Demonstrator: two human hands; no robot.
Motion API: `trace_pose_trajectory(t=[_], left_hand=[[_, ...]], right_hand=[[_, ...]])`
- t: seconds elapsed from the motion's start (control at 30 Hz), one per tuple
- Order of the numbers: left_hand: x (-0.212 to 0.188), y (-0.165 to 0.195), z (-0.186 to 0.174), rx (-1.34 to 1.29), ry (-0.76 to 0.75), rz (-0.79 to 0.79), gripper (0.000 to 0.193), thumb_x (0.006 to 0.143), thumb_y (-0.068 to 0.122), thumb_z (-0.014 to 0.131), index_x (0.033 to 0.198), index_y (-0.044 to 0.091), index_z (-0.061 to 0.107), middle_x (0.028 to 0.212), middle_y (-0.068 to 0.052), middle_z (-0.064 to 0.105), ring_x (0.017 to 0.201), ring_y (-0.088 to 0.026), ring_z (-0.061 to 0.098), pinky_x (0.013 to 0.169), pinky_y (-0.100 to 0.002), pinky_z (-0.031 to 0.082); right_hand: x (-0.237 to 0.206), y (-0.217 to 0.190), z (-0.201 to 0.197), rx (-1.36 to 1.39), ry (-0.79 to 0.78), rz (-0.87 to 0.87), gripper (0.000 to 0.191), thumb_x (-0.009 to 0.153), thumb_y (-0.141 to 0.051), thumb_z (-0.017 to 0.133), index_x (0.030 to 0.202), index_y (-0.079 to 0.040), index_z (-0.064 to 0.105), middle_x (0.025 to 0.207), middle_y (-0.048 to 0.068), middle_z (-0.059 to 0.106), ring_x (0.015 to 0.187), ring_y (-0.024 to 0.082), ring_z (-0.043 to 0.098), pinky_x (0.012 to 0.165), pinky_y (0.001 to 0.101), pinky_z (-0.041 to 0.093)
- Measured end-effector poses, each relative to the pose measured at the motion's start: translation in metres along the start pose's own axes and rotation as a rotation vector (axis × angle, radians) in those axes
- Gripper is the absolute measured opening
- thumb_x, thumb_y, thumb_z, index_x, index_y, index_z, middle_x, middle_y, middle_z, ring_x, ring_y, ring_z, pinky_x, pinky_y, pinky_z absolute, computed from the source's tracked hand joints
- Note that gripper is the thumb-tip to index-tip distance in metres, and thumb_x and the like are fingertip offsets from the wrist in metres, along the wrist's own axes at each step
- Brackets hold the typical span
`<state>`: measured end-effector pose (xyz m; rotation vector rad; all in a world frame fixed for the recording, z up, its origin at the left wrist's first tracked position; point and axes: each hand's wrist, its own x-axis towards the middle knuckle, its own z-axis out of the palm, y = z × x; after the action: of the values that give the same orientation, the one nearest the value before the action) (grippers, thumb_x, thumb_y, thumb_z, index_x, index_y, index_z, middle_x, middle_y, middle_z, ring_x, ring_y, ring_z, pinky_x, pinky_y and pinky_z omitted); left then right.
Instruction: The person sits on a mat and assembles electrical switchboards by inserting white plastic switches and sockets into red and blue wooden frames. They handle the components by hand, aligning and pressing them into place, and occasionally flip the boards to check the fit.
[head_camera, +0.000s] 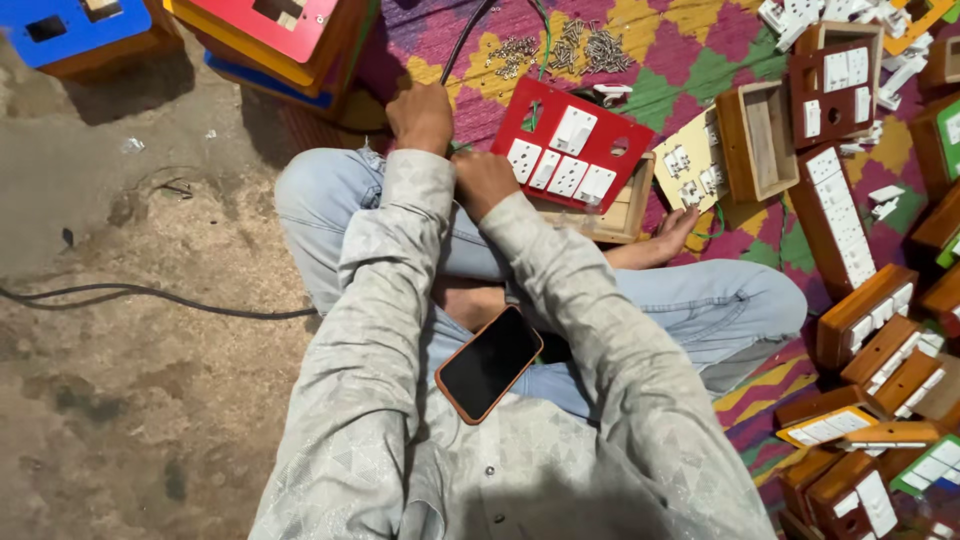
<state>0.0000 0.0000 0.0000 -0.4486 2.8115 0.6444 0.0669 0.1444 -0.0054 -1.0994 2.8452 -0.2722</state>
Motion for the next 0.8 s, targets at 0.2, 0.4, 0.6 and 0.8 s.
trace_pose_trajectory(t=[0.2, 0.4, 0.6, 0.8], left_hand=[[0.020, -0.003, -0.010, 0.071, 0.005, 0.023, 0.023, 0.095, 0.014, 0.058, 0.105, 0.012, 0.079, 0.111, -0.015, 0.074, 0.103, -0.034, 0.072, 0.082, -0.048, 0.057], [0.040, -0.005, -0.028, 0.060, 0.015, -0.019, 0.021, 0.095, 0.014, 0.060, 0.103, 0.014, 0.079, 0.108, -0.014, 0.075, 0.102, -0.034, 0.072, 0.080, -0.048, 0.058], [0.014, -0.005, -0.075, -0.185, 0.273, -0.017, 0.025, 0.080, 0.031, 0.079, 0.097, 0.013, 0.079, 0.094, -0.014, 0.076, 0.089, -0.036, 0.072, 0.070, -0.048, 0.056], [0.012, -0.008, -0.101, -1.339, 0.370, 0.276, 0.019, 0.108, 0.022, 0.062, 0.105, 0.003, 0.062, 0.090, -0.011, 0.080, 0.059, -0.015, 0.070, 0.049, -0.026, 0.050]], right_hand=[[0.053, 0.005, -0.002, -0.334, 0.055, -0.247, 0.021, 0.082, -0.021, 0.065, 0.063, -0.014, 0.063, 0.066, 0.009, 0.065, 0.064, 0.027, 0.068, 0.056, 0.0412, 0.051], [0.076, 0.002, -0.039, -0.242, 0.082, -0.306, 0.019, 0.081, -0.020, 0.067, 0.063, -0.013, 0.064, 0.070, 0.010, 0.066, 0.065, 0.026, 0.068, 0.061, 0.0399, 0.053], [0.026, 0.037, -0.152, 0.119, 0.551, -0.333, 0.021, 0.095, -0.005, 0.066, 0.116, -0.005, 0.070, 0.117, 0.011, 0.075, 0.099, 0.026, 0.076, 0.082, 0.0363, 0.060], [-0.036, 0.156, -0.201, 0.342, 0.495, 0.212, 0.013, 0.099, 0.004, 0.075, 0.110, -0.003, 0.075, 0.111, 0.009, 0.079, 0.089, 0.019, 0.077, 0.069, 0.0302, 0.058]])
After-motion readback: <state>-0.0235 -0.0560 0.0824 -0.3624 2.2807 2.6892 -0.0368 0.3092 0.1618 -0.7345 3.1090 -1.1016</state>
